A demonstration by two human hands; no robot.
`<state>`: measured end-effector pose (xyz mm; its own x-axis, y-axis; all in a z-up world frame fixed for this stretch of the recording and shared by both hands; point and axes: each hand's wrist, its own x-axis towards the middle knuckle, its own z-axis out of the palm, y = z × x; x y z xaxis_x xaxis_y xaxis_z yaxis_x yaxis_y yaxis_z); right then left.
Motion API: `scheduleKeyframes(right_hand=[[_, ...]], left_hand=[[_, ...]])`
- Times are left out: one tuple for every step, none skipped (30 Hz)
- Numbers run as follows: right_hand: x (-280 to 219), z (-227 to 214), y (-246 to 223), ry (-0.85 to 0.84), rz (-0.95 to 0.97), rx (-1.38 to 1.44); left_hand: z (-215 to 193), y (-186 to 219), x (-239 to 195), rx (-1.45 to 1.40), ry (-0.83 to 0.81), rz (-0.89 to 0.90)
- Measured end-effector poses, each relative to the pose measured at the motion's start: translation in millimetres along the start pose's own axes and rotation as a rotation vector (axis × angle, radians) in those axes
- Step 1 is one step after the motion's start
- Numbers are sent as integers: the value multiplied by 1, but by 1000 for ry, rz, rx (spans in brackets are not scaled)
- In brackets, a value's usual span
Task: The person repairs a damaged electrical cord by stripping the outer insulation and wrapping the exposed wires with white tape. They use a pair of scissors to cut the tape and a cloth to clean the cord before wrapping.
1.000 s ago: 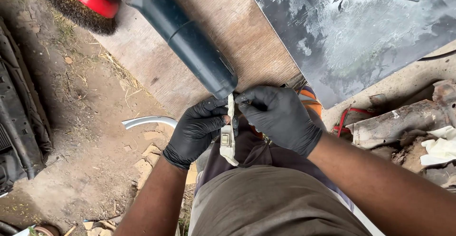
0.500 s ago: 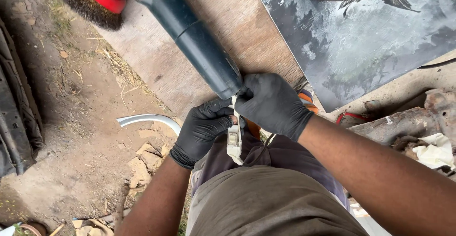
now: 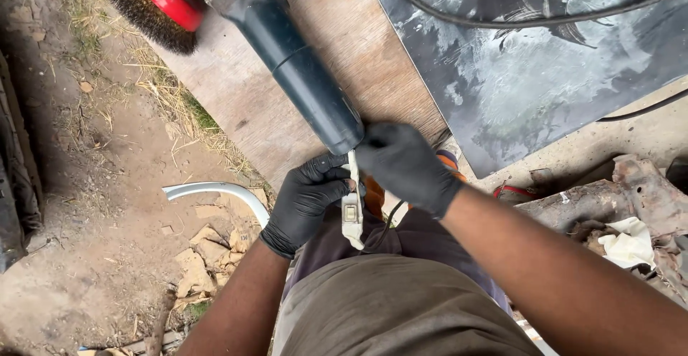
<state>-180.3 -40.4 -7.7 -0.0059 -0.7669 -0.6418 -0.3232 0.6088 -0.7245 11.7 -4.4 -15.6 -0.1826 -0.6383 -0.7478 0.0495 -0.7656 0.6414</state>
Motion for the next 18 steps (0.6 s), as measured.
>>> scheduleKeyframes(right_hand=[[0,-9,-5,-47,41,249],[1,-18,-9,-94,82,498],[-1,-25,-7,-100,80,496],[-3,-31,-5,-106,32,501],[-8,-37,-1,-109,-7,507],[-14,-37,1,-113,-1,507],[-18,-38,2,-97,-142,369],[-22,-40,4,-82,-281,229],[-24,-38,8,-84,-278,230],[-26,-35,12,-58,-397,133],[-29,-34,16,-30,-516,33],[-33,-32,15,-30,-515,33],[-33,-34,12,2,-510,9],[-32,-36,8,35,-505,-14],[-30,-44,8,43,-512,-23],[-28,-52,7,71,-494,27],[-27,-58,7,92,-477,77],[-28,-73,-9,95,-483,68]], left_hand=[[0,0,1,-48,-14,-8],[-1,1,3,-96,-28,-16],[-3,2,4,-98,-22,-14],[-5,3,4,-109,-32,-7],[-6,2,3,-120,-44,-8],[-5,4,-1,-122,-40,-14],[-3,8,-1,-176,-49,-14],[-1,12,0,-231,-58,-14],[-1,14,0,-231,-56,-17],[-1,16,-1,-232,-58,-25],[-1,19,-1,-234,-63,-32],[-6,8,-2,-234,-64,-34],[-10,1,4,-247,-71,-44],[-13,-6,11,-259,-79,-54],[-10,1,9,-262,-90,-45],[-7,8,7,-178,-60,-56],[-4,14,3,-96,-24,-67],[-7,7,0,-102,-29,-59]])
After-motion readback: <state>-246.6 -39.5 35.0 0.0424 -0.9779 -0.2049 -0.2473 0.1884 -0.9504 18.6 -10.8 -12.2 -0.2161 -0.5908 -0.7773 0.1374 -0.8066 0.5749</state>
